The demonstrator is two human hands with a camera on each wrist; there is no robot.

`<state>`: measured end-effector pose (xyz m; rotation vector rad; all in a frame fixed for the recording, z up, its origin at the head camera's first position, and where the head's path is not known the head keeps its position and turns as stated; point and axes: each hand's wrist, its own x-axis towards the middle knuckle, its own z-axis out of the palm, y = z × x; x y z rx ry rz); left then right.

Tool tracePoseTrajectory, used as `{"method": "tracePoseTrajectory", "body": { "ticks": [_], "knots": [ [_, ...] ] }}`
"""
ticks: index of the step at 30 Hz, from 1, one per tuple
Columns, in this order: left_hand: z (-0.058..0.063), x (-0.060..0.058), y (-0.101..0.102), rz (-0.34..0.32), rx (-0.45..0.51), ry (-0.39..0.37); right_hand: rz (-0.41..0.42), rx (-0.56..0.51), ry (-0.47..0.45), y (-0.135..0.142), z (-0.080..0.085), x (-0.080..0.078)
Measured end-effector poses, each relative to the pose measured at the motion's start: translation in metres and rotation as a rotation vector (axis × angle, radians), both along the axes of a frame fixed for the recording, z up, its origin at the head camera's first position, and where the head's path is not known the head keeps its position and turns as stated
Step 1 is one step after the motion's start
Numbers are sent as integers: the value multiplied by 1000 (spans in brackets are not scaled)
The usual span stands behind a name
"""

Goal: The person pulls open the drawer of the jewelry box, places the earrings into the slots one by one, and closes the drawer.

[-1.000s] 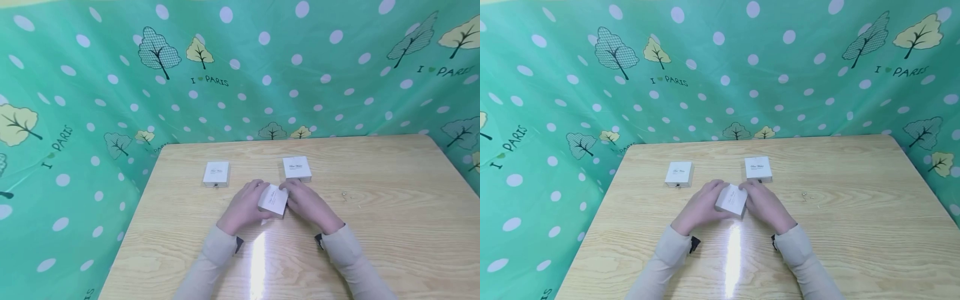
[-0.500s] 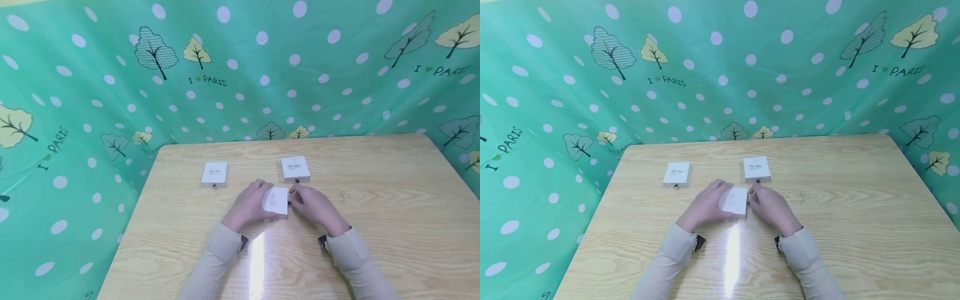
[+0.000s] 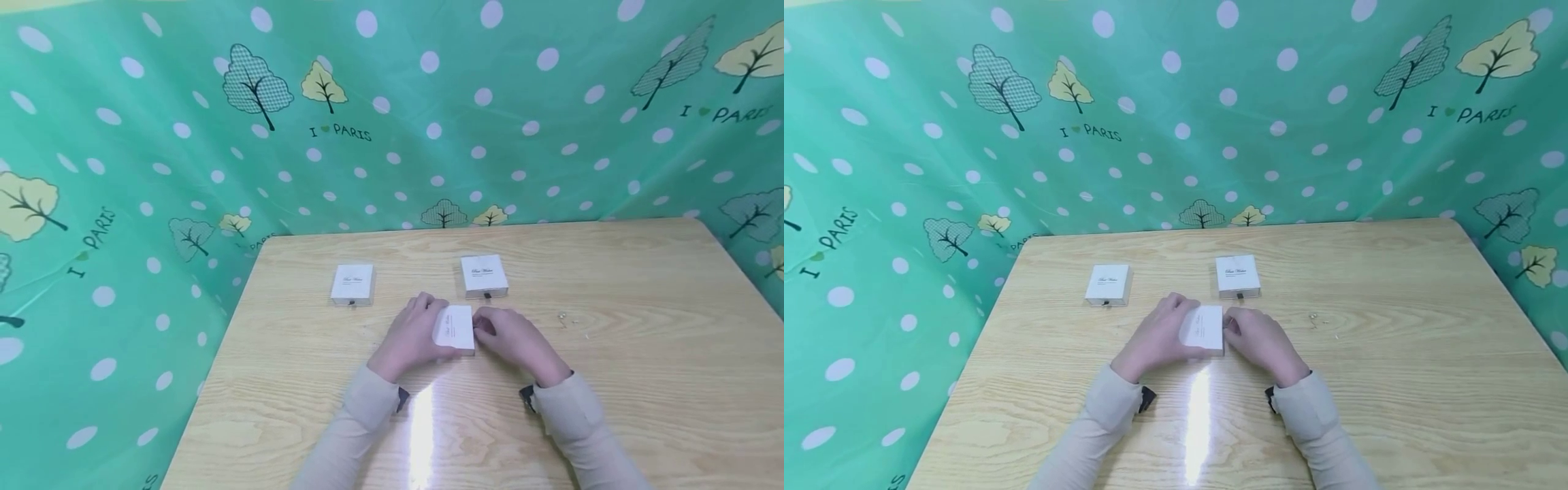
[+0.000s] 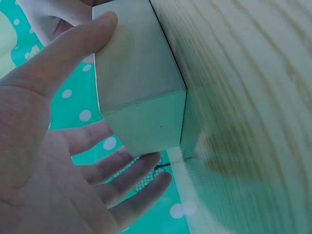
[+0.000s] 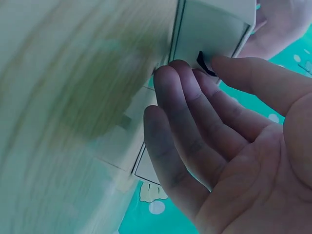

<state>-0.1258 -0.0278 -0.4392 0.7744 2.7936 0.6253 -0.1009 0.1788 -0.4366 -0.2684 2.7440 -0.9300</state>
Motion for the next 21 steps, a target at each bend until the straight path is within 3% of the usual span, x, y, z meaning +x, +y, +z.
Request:
{"method": "tracePoseTrajectory", "body": {
  "ticks": [7, 21],
  "knots": [
    [-4, 1, 4, -52, -2, 20, -6, 17, 39, -3, -4, 0],
    [-3, 3, 4, -21, 39, -29, -18, 88, 41, -3, -3, 3]
  ]
}}
